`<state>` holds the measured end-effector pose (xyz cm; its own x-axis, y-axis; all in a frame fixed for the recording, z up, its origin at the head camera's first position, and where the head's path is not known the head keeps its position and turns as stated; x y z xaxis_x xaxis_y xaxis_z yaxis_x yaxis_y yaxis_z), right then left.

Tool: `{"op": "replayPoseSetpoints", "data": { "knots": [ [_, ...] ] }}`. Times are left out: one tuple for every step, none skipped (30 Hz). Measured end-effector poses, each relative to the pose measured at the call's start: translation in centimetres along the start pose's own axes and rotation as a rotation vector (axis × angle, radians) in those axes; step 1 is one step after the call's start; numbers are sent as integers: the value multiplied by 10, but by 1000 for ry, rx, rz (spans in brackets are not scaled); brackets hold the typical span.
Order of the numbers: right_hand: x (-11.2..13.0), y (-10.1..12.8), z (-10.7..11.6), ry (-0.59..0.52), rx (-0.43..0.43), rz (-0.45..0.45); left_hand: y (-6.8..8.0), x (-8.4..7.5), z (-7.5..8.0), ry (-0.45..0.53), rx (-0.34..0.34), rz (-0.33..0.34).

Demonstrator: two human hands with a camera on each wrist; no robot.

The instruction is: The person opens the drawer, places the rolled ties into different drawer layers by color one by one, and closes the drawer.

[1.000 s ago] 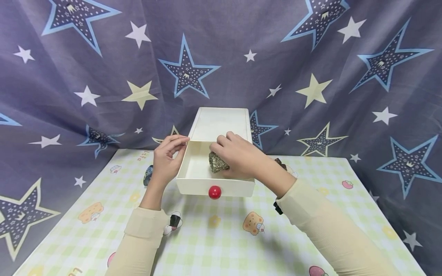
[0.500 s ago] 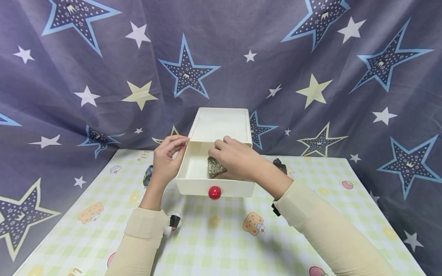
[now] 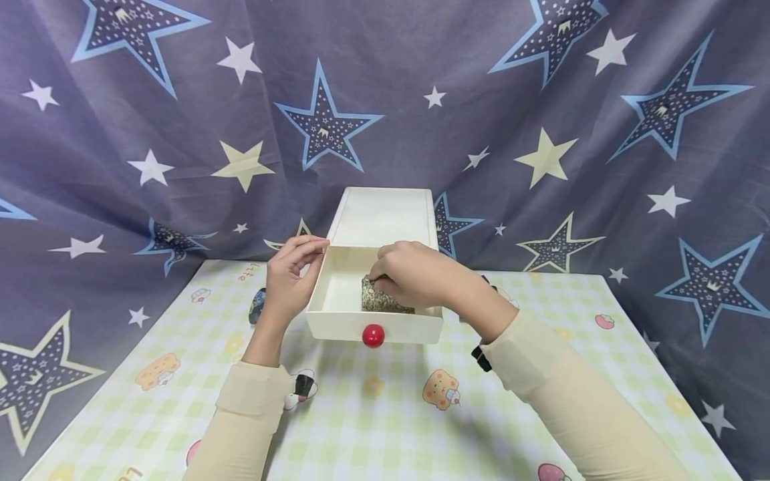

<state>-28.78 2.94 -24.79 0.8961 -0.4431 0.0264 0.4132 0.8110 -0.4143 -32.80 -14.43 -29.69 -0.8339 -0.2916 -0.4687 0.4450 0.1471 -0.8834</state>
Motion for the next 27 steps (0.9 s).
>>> {"op": "replayPoseSetpoints", "data": {
  "knots": [
    [0, 0, 0, -4, 5, -2, 0, 2, 0, 5, 1, 2],
    [0, 0, 0, -5, 8, -4, 1, 3, 0, 8, 2, 0],
    [0, 0, 0, -8, 12, -6, 1, 4, 1, 11, 3, -1],
    [0, 0, 0, -12, 15, -11, 1, 4, 0, 13, 4, -2],
    [-1, -1, 0, -15, 13, -16, 1, 5, 1, 13, 4, -4],
    [-1, 0, 0, -19, 12, -21, 1, 5, 1, 11, 4, -4],
    [-2, 0, 0, -22, 10, -25, 1, 5, 1, 9, 4, -4],
    [-3, 0, 0, -29, 5, -26, 1, 5, 1, 7, 4, -4],
    [-4, 0, -1, -37, 2, -29, 1, 5, 1, 8, 3, -3],
    [-5, 1, -1, -46, -1, -30, 1, 5, 1, 10, 1, -2],
    [-5, 1, -2, -53, -3, -30, 1, 5, 1, 10, 1, -3],
    [-5, 2, -2, -60, -3, -29, 2, 5, 1, 11, 1, -3],
    [-6, 3, -2, -67, -5, -27, 2, 5, 1, 17, 0, -4],
    [-5, 3, -2, -76, -6, -25, 2, 5, 1, 21, 0, -5],
    [-5, 3, -2, -78, -5, -23, 2, 5, 1, 22, -1, -6],
    [-5, 4, -2, -79, -6, -19, 2, 5, 1, 24, 0, -7],
    [-4, 4, -2, -79, -7, -15, 2, 5, 1, 24, 0, -8],
    [-3, 4, -2, -77, -7, -11, 2, 6, 1, 24, -1, -8],
    [-3, 4, -1, -73, -9, -8, 2, 6, 0, 26, 0, -6],
    [-2, 4, -1, -68, -10, -6, 2, 6, 0, 25, 0, -5],
    [-1, 4, -1, -61, -12, -4, 2, 6, 0, 24, 1, -4],
    [-1, 5, -2, -56, -15, -1, 2, 6, 0, 24, 0, -3],
    [0, 5, -2, -51, -16, 0, 2, 6, 0, 22, 0, -2],
    [1, 5, -2, -44, -18, 4, 2, 6, 0, 20, -2, -1],
    [2, 5, -2, -40, -20, 6, 1, 5, 0, 16, -2, -1],
    [2, 5, -1, -37, -22, 8, 1, 4, 0, 11, -2, 0],
    [3, 6, -1, -35, -26, 10, 1, 3, 0, 6, -1, -1]
  ]
}}
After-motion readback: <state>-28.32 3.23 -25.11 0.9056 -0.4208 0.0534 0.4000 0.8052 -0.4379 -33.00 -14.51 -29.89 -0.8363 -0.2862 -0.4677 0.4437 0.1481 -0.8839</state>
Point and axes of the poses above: each hand's wrist, its own y-axis away from the middle knuckle, its own z-axis out of the back of the hand, x = y × z, the point moved 9 cm from there along -y, towards the middle knuckle, and after that the axes turned 10 degrees about -x, right-handed, at the moved point
